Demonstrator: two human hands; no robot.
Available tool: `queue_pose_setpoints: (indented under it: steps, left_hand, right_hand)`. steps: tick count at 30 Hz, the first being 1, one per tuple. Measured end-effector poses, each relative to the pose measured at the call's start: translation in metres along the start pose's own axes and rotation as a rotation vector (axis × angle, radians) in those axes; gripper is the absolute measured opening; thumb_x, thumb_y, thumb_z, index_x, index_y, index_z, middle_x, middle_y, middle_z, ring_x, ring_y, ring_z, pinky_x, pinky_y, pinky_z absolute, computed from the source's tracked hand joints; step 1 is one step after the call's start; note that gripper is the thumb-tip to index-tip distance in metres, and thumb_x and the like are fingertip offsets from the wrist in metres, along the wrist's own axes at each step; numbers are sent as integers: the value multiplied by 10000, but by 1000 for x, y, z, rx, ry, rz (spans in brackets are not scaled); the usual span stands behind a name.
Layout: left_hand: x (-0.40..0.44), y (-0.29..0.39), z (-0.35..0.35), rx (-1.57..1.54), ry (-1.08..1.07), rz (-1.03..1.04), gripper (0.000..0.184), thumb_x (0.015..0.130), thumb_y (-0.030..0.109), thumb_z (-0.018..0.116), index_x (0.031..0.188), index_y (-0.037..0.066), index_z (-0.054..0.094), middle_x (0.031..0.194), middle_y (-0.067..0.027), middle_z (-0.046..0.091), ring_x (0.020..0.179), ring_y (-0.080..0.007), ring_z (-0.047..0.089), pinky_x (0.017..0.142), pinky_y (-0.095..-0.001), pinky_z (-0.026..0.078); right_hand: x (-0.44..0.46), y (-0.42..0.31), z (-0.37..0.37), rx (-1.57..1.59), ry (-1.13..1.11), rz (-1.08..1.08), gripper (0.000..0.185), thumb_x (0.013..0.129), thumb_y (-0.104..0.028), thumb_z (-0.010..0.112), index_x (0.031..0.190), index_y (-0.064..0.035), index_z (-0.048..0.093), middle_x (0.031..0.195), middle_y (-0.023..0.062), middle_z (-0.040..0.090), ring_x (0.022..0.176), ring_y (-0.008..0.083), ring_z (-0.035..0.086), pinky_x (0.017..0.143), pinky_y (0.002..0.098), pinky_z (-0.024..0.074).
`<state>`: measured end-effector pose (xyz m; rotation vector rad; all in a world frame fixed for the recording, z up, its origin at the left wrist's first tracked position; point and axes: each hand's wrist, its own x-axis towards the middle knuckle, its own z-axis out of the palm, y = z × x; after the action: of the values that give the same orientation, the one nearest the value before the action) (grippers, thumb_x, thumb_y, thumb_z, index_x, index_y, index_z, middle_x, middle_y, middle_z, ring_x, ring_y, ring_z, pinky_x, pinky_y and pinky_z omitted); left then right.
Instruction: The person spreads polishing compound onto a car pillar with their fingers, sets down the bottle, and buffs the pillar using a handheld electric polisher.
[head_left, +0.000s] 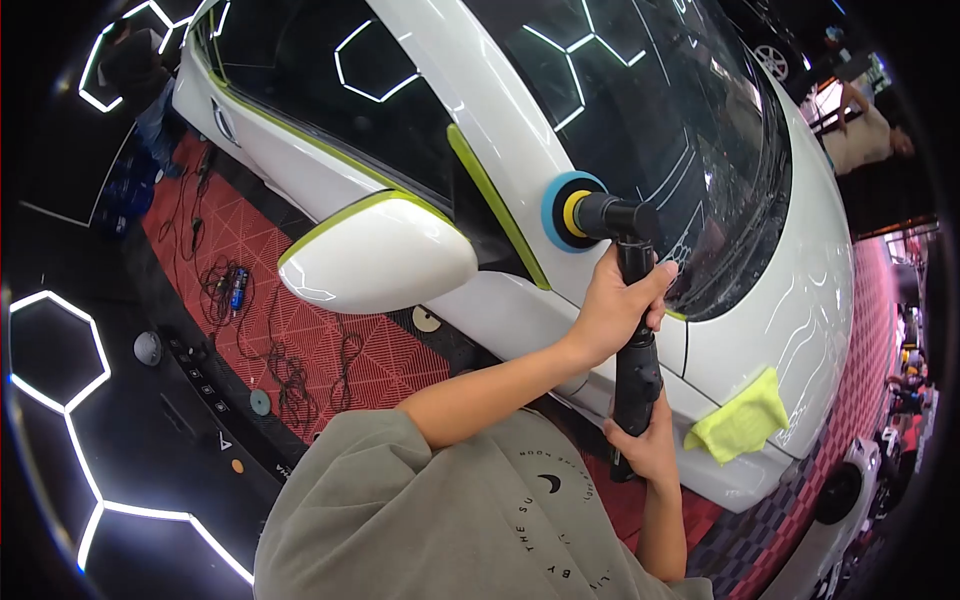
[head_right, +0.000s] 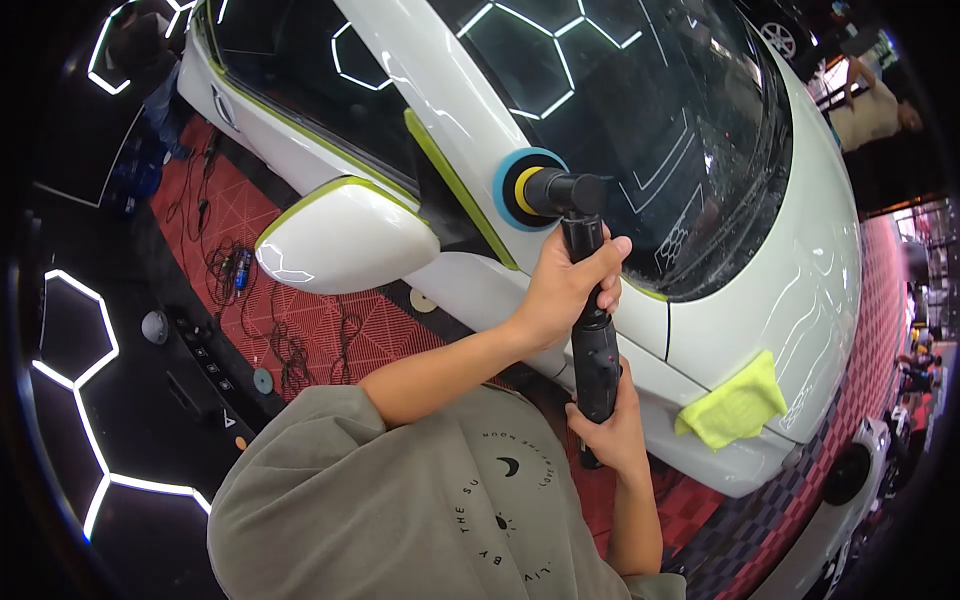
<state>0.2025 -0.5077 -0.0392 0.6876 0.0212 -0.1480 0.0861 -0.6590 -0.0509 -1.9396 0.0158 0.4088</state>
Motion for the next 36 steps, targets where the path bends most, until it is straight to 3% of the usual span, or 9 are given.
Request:
queue_pose_setpoints:
  steps: [11, 16, 21, 27, 36]
  left_hand:
    - [74, 151, -12, -97, -7, 331, 220, 874, 96, 667, 910, 79, 450, 642, -12, 490, 478, -105, 483, 477, -283, 446]
    - [100, 201, -27, -80, -18, 543, 212, 876, 152, 685, 908, 75, 490, 657, -3, 498, 509, -90, 508, 499, -278, 473]
    - [57, 149, -31, -128, 33, 447, 234, 892, 173, 687, 928, 76, 477, 646, -20, 484, 463, -117, 502, 476, -291, 466]
    - [4, 47, -39, -207, -33, 283, 187, 934, 148, 643, 939, 96, 463, 636, -6, 464, 457, -95, 477, 475, -273, 443]
    - [-42, -73, -17, -172, -23, 107, 195, 948, 109, 603, 996, 123, 415, 679, -18, 466, 500, -106, 495, 521, -290, 473]
  right_hand:
    - [114, -125, 33, -57, -63, -248, 619, 712, -1, 676, 1286, -10, 444, 816, 34, 585, 724, 109, 569, 674, 269, 485]
    - [144, -180, 56, -322, 49, -333, 718, 696, -43, 675, 1364, -41, 412, 867, 85, 612, 735, 161, 587, 722, 297, 491]
    - [108, -133, 44, -486, 83, -441, 739, 699, -36, 666, 1388, -61, 399, 984, 197, 659, 883, 294, 676, 827, 343, 499]
    - [49, -42, 24, -522, 114, -352, 718, 694, -23, 674, 1363, -30, 414, 879, 196, 647, 758, 361, 667, 731, 369, 513]
    - [-20, 48, -36, -474, 118, -172, 676, 686, -37, 688, 1325, -67, 469, 917, 225, 647, 835, 411, 655, 762, 390, 512]
